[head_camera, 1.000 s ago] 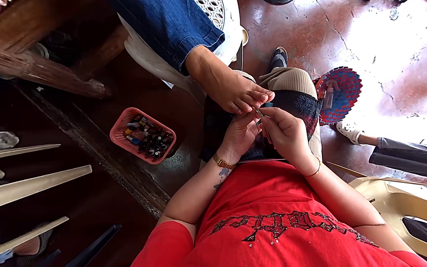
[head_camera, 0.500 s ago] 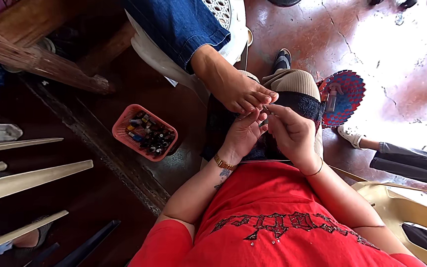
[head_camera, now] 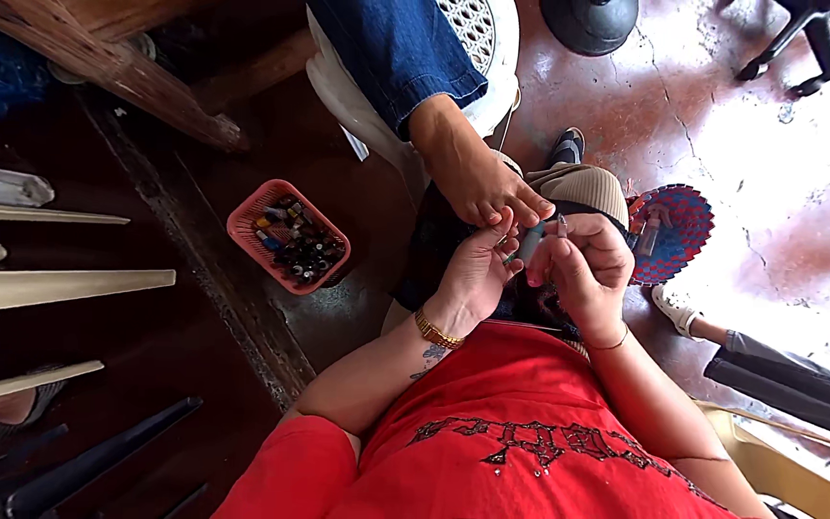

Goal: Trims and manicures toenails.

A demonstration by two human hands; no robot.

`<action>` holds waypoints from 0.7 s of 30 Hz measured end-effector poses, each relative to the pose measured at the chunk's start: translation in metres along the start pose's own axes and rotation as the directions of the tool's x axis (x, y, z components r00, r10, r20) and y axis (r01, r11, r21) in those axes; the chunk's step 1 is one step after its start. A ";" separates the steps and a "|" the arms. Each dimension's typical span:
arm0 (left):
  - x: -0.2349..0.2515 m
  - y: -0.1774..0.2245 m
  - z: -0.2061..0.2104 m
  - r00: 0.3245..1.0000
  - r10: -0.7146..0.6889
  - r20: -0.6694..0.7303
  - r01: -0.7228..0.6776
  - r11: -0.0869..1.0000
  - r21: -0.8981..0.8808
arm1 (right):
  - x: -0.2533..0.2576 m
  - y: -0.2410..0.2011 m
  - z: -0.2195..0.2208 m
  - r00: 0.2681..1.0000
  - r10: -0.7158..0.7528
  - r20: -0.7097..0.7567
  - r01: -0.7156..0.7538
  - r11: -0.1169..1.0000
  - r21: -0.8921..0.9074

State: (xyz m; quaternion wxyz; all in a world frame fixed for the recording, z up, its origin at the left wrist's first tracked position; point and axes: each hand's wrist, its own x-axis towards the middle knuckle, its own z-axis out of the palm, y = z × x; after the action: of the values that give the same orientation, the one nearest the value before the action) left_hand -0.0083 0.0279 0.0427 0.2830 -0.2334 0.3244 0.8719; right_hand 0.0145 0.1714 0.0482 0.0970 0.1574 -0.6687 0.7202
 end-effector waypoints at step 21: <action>0.001 -0.001 -0.011 0.999 0.032 0.000 -0.032 0.999 0.015 | -0.021 0.018 -0.019 0.926 0.353 0.131 -0.345 0.935 -0.079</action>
State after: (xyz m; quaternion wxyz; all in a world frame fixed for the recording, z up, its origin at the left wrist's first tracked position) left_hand -0.0056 0.0211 0.0343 0.2706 -0.2263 0.3346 0.8738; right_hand 0.0256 0.1904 0.0225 -0.0766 0.0842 -0.7107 0.6943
